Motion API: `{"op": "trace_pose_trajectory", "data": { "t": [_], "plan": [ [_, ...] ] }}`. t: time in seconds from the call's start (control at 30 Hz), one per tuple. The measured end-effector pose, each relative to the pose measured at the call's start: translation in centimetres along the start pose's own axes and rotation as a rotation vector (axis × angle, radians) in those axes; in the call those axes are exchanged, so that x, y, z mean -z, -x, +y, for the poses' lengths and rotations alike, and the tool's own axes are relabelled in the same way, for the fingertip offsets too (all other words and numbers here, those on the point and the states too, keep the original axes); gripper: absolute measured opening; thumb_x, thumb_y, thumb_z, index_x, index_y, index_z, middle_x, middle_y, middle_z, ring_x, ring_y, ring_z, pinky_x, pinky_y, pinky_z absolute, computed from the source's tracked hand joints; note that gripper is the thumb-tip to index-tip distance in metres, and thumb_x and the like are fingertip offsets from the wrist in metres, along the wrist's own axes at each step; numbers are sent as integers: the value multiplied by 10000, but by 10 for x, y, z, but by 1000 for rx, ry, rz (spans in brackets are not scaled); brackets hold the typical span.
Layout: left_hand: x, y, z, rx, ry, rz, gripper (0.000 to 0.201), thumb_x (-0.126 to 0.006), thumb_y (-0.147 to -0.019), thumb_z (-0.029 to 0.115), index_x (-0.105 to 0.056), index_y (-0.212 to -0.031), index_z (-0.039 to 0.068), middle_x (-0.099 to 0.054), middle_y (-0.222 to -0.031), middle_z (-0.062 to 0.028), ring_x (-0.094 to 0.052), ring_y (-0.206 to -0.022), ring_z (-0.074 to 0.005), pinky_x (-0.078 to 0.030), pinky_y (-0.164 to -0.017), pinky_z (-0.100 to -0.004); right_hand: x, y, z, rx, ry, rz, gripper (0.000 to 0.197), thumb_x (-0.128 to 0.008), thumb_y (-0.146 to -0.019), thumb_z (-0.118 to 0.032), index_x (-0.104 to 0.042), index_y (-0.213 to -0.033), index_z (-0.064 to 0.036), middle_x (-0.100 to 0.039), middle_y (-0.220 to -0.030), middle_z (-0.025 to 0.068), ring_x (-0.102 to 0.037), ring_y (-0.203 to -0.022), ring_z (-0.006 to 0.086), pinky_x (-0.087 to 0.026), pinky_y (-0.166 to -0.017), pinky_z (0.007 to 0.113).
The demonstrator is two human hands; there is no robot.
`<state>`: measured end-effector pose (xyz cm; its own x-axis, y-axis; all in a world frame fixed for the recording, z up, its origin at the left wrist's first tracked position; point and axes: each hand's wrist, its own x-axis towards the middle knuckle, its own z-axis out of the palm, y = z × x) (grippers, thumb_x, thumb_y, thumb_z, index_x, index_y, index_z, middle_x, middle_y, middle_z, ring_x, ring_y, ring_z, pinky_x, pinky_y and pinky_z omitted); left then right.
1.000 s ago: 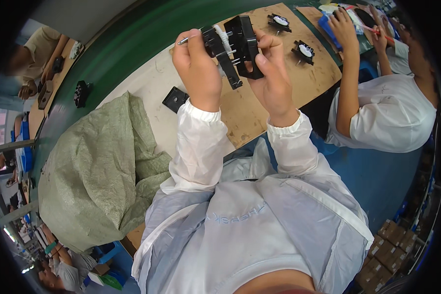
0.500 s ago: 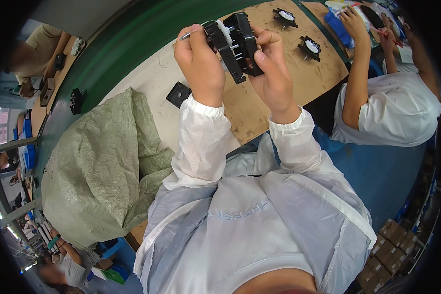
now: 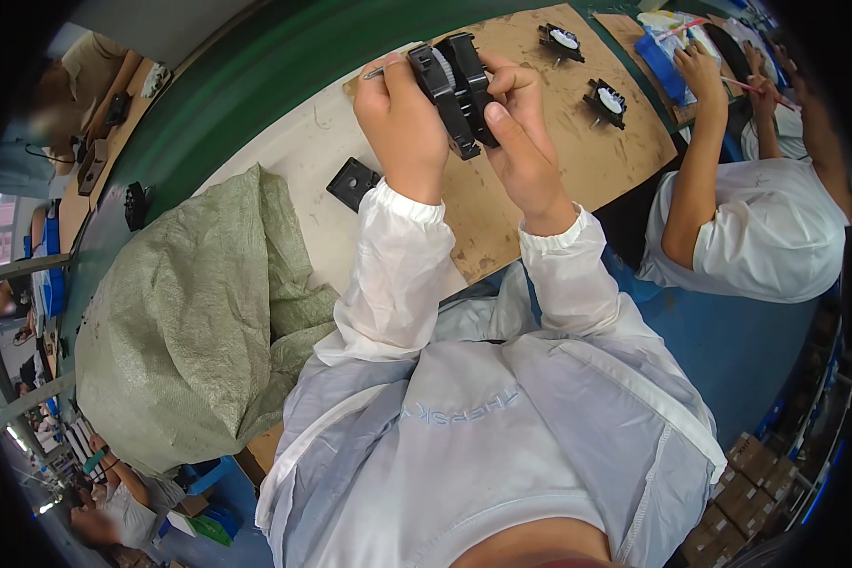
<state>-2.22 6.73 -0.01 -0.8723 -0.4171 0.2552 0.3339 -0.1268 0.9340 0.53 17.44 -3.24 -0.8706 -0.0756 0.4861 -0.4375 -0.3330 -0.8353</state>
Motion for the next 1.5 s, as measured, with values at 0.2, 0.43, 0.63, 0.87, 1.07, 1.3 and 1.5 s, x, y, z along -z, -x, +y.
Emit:
{"op": "trace_pose_trajectory", "data": {
  "t": [0.2,0.43,0.63,0.87,1.07,1.3,1.5],
  "plan": [
    [5,0,-1,-19,-78,3,279,-434,-987,203,-586,-930,-25,-618,-859,-99,-531,-725,-160,-458,-687,-279,-2,-2,3,-77,-24,-48,242,-439,-972,-121,-367,-1201,-91,-295,-1513,137,-414,-1210,237,-341,-981,306],
    [26,0,-7,65,193,-262,289,-566,-950,211,-538,-1098,-36,-619,-962,-130,-558,-748,-180,-489,-736,-297,-14,-16,1,20,26,-32,317,-460,-960,-122,-364,-1260,-85,-293,-1513,144,-398,-1251,246,-320,-1043,345],
    [48,2,-4,-133,-85,-374,536,-744,-839,141,-484,-1259,-68,-628,-1048,-168,-617,-844,-213,-517,-824,-302,-6,-31,4,34,-201,-126,469,-491,-952,-127,-342,-1395,-88,-379,-1469,177,-401,-1308,246,-309,-1113,402],
    [62,6,-6,53,176,-384,755,-830,-726,49,-436,-1350,-108,-642,-1133,-217,-657,-965,-247,-523,-876,-285,9,-60,1,-332,-220,-71,437,-597,-971,-191,-514,-1350,9,-615,-1206,131,-588,-1052,166,-489,-884,264],
    [98,-12,-7,159,131,-398,808,-838,-735,162,-414,-1364,-117,-589,-1234,-267,-632,-1057,-311,-509,-926,-345,8,-92,47,-344,-151,-191,336,-618,-968,-227,-649,-1198,16,-678,-1058,109,-627,-871,147,-500,-814,236],
    [152,6,-39,-93,-1272,-702,984,-819,-698,404,-355,-1435,-55,-459,-1379,-273,-512,-1215,-396,-427,-1022,-443,6,-201,157,-499,227,290,319,-595,-895,-126,-632,-1146,68,-685,-1021,203,-656,-877,303,-523,-800,315],
    [144,6,-33,-211,-955,-580,1013,-868,-609,334,-381,-1434,6,-534,-1301,-214,-552,-1137,-387,-408,-1012,-464,30,-174,131,-453,746,80,474,-651,-940,-349,-620,-1257,1,-666,-1104,119,-615,-917,183,-487,-838,282]
  ]
}}
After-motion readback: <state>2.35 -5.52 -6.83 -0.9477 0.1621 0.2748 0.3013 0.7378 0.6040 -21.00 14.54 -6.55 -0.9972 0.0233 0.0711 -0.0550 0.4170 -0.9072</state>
